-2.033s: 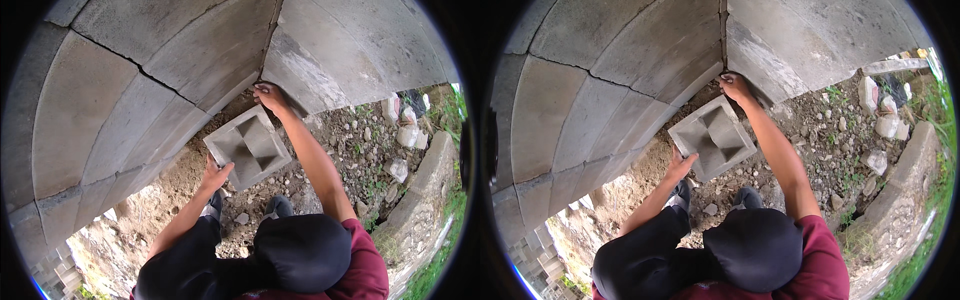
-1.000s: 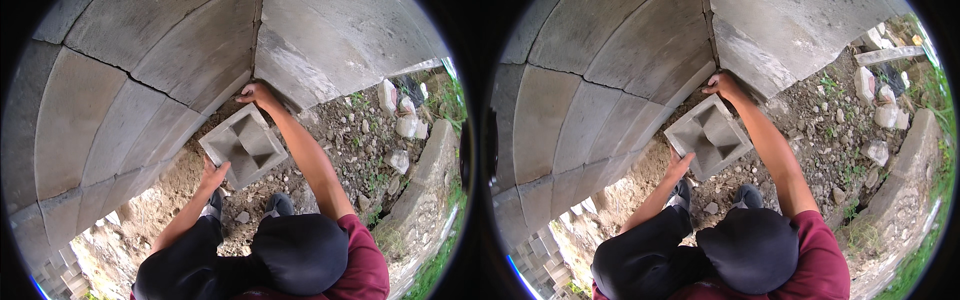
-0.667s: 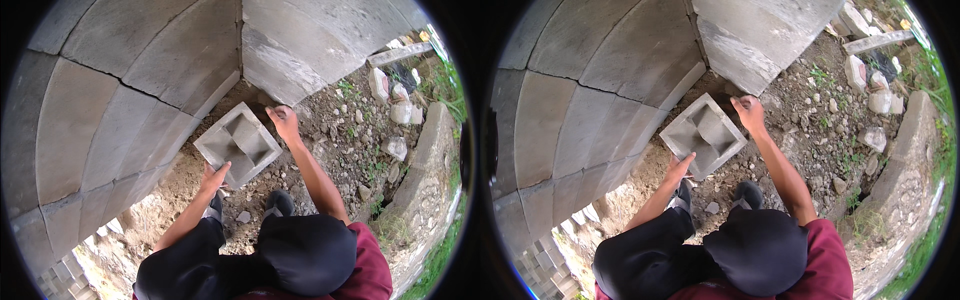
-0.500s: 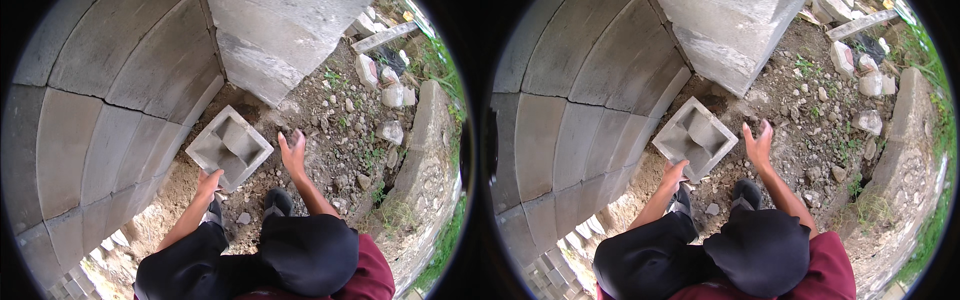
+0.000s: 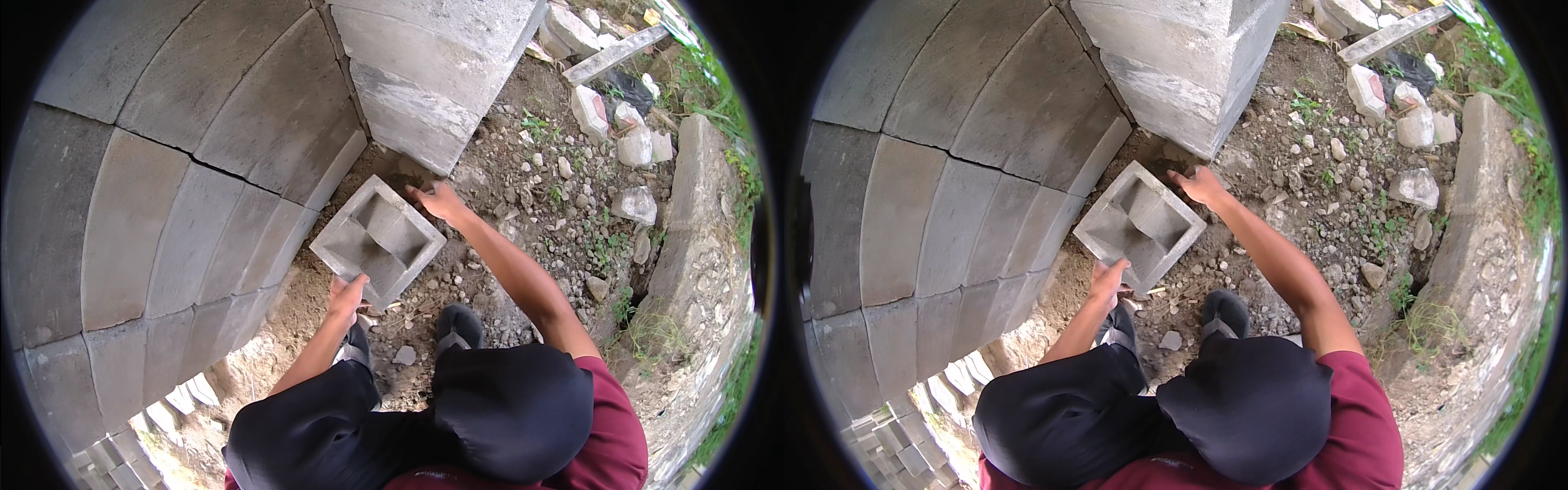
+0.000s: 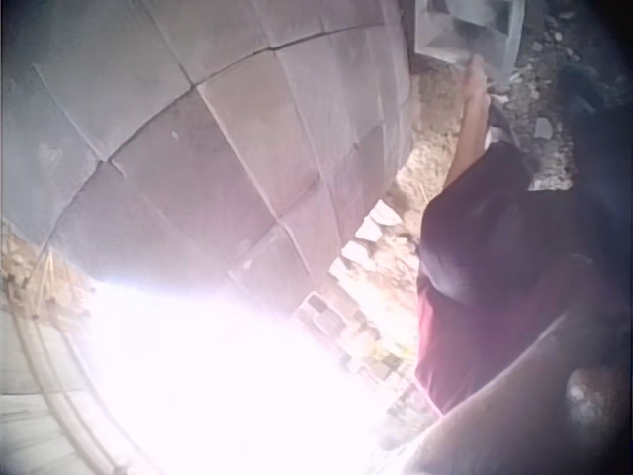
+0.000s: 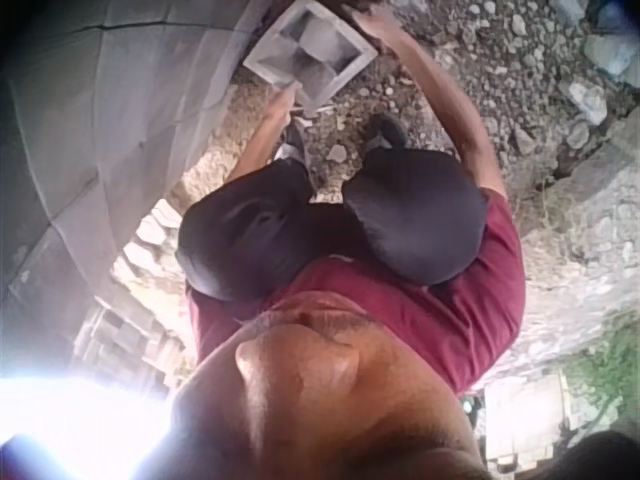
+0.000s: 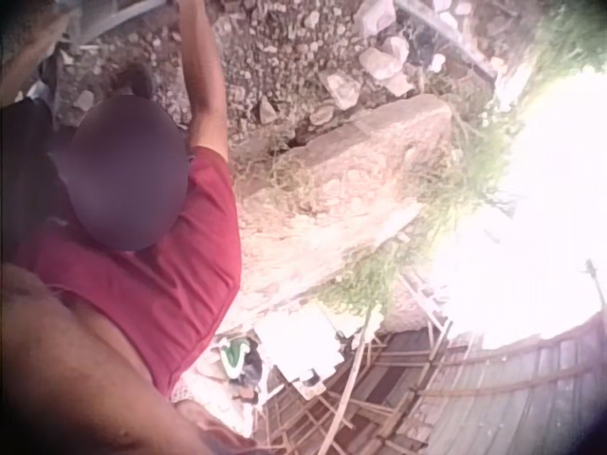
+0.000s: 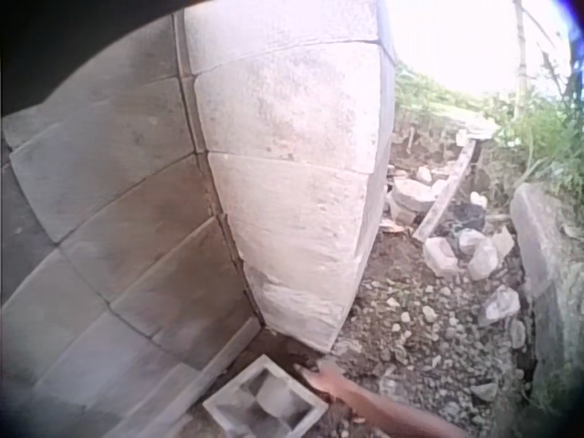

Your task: The person carries concrete blocks from a pile and stacks them into a corner of a masonry wall.

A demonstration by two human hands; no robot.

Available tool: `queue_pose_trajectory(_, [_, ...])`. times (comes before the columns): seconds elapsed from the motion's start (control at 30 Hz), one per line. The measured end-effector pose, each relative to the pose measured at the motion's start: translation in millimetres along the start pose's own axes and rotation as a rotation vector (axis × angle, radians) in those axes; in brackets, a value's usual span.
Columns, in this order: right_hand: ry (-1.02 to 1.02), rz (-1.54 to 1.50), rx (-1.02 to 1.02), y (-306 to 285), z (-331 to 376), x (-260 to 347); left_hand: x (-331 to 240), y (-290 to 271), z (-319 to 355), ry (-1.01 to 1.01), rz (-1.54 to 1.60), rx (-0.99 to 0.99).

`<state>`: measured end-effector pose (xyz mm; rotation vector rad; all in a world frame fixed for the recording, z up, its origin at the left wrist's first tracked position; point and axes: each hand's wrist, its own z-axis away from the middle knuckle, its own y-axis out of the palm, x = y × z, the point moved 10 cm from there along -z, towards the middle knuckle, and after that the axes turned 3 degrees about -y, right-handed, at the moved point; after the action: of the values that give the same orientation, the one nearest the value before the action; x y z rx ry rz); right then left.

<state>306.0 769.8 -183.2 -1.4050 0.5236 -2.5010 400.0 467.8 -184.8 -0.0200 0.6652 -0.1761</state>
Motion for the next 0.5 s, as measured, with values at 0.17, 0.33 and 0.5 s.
queue_pose_trajectory(0.17, [-0.300,0.289,-0.195,-24,3,19,1,1,-3,0.020,0.015,-0.018])
queue_pose_trajectory(0.33, [-0.314,0.330,-0.648,-76,107,-8,-2,-7,-1,0.011,0.037,-0.002])
queue_pose_trajectory(0.5, [0.245,-0.768,-0.028,38,172,-35,-4,1,2,-0.028,0.052,0.018])
